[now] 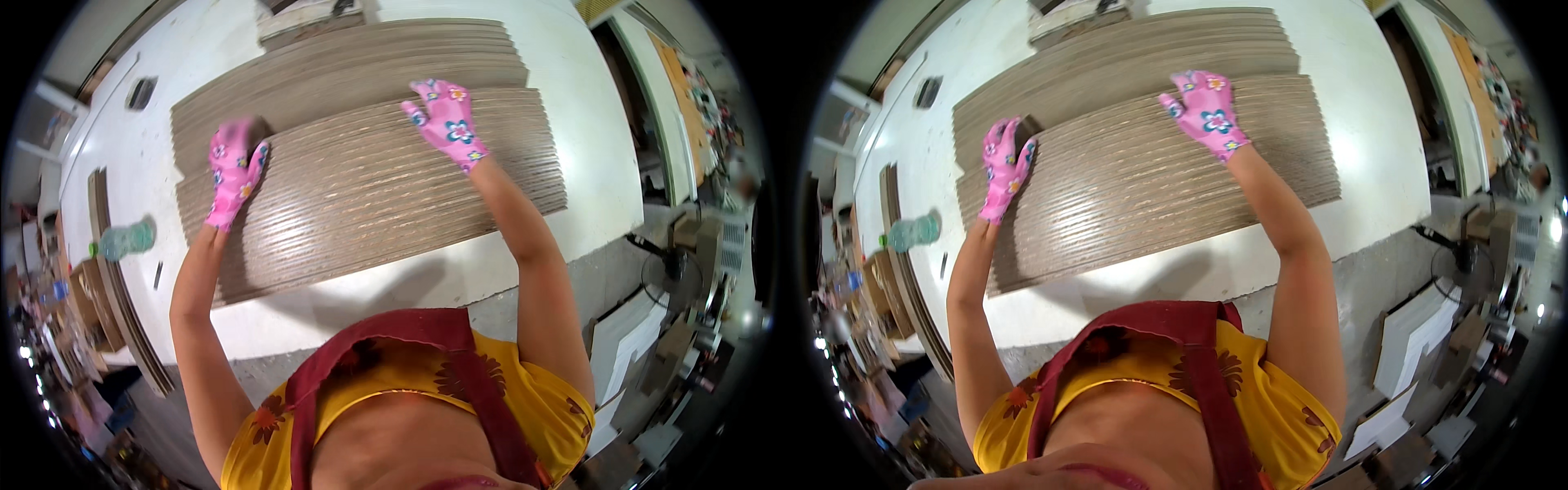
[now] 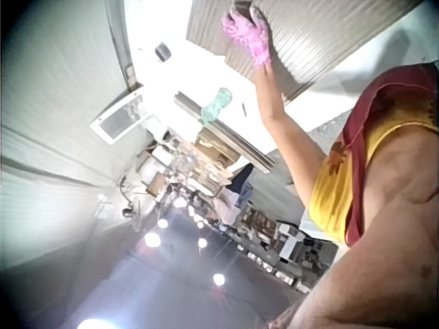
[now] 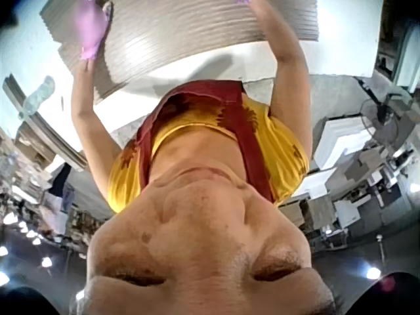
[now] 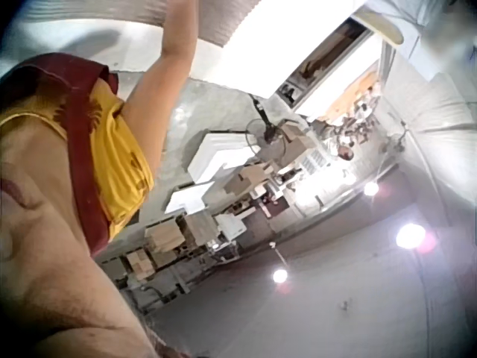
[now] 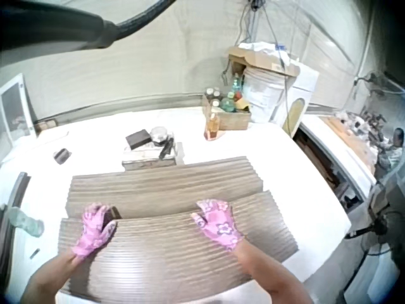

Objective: The person sorts through a stack of grooved wood panels on a workbench, marking some with a pen and moving a curved wooden strip aside.

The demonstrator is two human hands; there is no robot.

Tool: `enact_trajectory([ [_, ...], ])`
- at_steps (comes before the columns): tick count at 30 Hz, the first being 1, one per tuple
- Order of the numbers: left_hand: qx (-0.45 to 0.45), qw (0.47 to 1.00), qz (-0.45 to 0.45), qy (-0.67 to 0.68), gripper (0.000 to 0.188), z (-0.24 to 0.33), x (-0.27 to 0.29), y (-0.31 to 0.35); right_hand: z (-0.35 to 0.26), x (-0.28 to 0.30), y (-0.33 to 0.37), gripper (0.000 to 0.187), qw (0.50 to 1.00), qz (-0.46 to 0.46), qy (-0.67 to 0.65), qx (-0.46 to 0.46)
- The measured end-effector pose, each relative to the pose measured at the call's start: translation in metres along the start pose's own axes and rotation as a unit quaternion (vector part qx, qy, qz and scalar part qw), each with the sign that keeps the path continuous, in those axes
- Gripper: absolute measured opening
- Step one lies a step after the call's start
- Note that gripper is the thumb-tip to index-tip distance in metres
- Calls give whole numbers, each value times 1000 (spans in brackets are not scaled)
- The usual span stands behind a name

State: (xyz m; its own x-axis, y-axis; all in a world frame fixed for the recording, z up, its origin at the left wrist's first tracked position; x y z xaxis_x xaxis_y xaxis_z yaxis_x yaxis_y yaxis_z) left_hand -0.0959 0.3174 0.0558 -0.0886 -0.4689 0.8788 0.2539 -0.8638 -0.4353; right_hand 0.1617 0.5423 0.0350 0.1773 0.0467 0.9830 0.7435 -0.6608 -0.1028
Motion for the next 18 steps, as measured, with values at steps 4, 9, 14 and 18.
enact_trajectory([
  [4,-15,996,-21,83,25,-13,22,4,-7,5,-22,58,992,-108,-67,-20],
  [9,70,990,-88,83,24,-21,-22,8,4,4,-27,56,993,-108,-32,-43],
  [14,84,992,-95,-13,39,-15,1,8,-11,13,-26,50,999,-41,-29,18],
  [18,112,985,-132,-16,34,-15,-1,11,-13,13,-24,51,999,-45,-22,16],
])
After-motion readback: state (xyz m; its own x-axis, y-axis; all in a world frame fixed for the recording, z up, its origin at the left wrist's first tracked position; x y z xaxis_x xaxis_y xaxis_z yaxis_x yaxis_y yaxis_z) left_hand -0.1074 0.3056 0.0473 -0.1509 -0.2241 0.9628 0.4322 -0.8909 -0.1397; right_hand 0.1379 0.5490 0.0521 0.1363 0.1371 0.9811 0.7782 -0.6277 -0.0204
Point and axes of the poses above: each hand's wrist, its own y-axis away from the middle knuckle, its own x-axis out of the back of the hand, z = x × y, the point moved 5 cm from there along -y, towards the middle knuckle, and after that the axes turned 1 degree about -y, right-handed, at the moved point
